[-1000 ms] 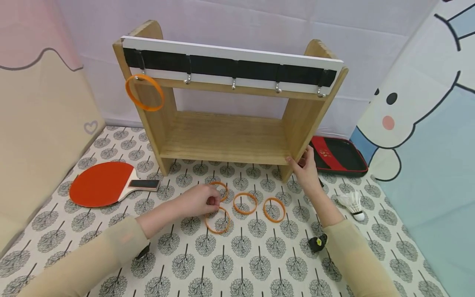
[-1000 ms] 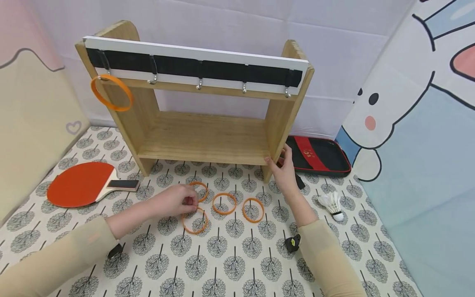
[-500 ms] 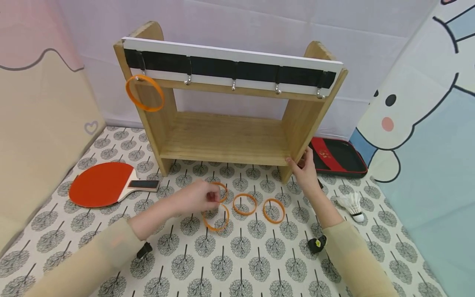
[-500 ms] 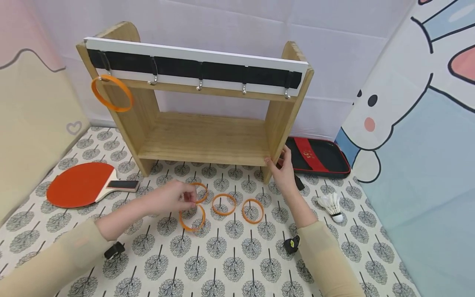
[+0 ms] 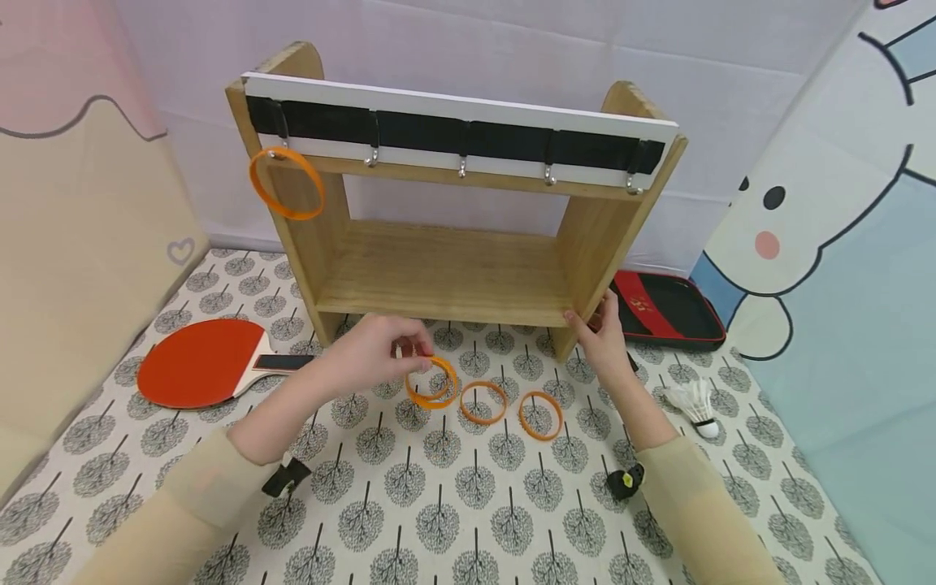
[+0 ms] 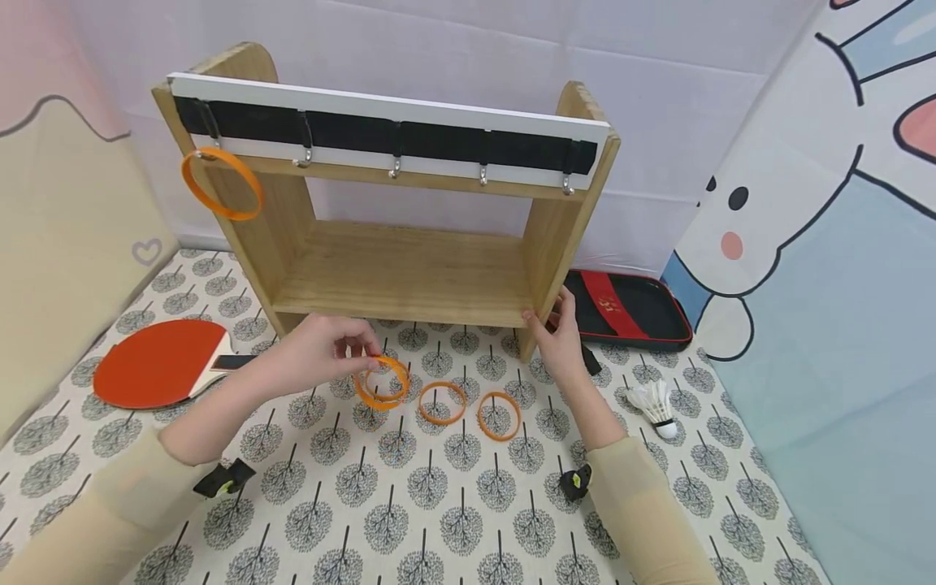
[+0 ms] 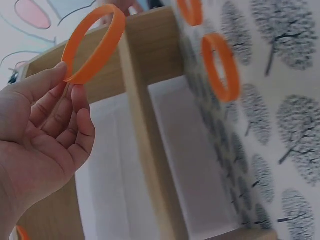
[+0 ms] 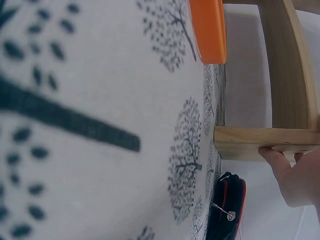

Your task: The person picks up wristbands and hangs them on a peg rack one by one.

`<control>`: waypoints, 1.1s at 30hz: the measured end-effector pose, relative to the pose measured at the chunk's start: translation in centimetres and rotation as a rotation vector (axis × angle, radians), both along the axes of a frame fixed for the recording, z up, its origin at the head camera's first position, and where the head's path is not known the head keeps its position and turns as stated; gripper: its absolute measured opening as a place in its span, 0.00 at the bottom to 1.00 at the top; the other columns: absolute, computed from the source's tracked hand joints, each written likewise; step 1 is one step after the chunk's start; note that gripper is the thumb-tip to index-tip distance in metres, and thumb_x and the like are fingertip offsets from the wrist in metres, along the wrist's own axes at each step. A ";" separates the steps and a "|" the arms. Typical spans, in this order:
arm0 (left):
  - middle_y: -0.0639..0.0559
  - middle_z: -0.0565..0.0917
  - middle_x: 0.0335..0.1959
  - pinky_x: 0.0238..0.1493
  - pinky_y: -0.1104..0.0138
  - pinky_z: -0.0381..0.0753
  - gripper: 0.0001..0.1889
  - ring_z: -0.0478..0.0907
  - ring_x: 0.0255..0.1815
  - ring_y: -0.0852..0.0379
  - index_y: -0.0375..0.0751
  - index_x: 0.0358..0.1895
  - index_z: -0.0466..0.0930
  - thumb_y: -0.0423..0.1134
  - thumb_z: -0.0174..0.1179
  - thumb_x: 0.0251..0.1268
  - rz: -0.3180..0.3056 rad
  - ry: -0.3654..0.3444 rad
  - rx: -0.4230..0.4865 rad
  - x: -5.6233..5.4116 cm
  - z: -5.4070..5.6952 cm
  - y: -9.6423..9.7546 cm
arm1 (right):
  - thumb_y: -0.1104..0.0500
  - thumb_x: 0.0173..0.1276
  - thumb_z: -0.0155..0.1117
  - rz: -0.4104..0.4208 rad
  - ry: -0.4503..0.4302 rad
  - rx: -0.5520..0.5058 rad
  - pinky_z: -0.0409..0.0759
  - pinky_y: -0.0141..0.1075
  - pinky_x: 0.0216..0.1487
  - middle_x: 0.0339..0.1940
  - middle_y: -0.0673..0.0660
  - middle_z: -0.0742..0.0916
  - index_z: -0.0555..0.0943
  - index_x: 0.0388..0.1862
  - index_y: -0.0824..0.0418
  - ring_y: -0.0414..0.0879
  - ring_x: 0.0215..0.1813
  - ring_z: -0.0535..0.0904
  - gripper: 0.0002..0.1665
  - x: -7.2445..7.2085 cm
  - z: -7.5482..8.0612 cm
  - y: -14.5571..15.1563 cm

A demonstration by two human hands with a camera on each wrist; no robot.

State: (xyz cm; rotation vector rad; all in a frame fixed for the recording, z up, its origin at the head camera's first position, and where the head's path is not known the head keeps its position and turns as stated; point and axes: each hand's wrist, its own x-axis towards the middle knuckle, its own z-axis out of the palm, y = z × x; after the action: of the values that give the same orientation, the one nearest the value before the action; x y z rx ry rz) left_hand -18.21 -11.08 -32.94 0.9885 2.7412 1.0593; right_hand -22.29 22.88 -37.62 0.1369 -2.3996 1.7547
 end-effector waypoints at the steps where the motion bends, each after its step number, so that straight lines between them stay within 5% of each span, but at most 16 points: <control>1: 0.63 0.81 0.26 0.26 0.70 0.75 0.04 0.74 0.26 0.62 0.53 0.33 0.81 0.39 0.66 0.57 0.017 0.006 0.009 0.0 0.4 -0.2 | 0.63 0.71 0.54 -0.002 -0.001 0.003 0.71 0.58 0.58 0.67 0.68 0.65 0.50 0.72 0.58 0.62 0.64 0.67 0.36 0.0 0.0 0.0; 8: 0.60 0.80 0.26 0.25 0.70 0.72 0.04 0.71 0.25 0.58 0.50 0.35 0.82 0.40 0.67 0.57 0.146 0.083 0.113 0.3 3.4 -1.3 | 0.64 0.71 0.53 0.004 -0.003 -0.005 0.71 0.59 0.58 0.67 0.68 0.65 0.49 0.72 0.58 0.63 0.65 0.66 0.36 0.0 0.1 0.1; 17: 0.55 0.81 0.28 0.28 0.75 0.75 0.06 0.75 0.27 0.60 0.41 0.36 0.82 0.36 0.67 0.57 0.291 0.224 0.384 0.7 6.6 -3.0 | 0.64 0.71 0.53 0.010 0.002 -0.008 0.71 0.59 0.58 0.67 0.68 0.65 0.49 0.72 0.58 0.63 0.64 0.67 0.36 0.0 -0.1 0.1; 23: 0.58 0.82 0.28 0.31 0.76 0.76 0.08 0.77 0.28 0.60 0.33 0.37 0.81 0.31 0.67 0.55 0.334 0.288 0.592 0.6 8.7 -3.3 | 0.63 0.71 0.53 0.008 0.000 -0.001 0.71 0.58 0.58 0.68 0.67 0.65 0.48 0.72 0.57 0.62 0.65 0.67 0.37 -0.1 0.1 0.1; 33: 0.55 0.83 0.29 0.30 0.75 0.75 0.06 0.78 0.28 0.58 0.35 0.36 0.83 0.28 0.67 0.54 0.407 0.302 0.863 -0.1 11.1 -3.5 | 0.63 0.71 0.53 0.004 -0.016 -0.003 0.72 0.58 0.58 0.67 0.67 0.65 0.48 0.72 0.58 0.62 0.65 0.67 0.36 0.1 0.2 0.0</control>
State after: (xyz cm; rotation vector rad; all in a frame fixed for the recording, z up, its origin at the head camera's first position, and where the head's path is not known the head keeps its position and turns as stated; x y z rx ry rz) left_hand -18.34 -14.56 -21.87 0.6537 2.7709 2.4700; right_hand -22.24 22.88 -37.46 0.1276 -2.4092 1.7673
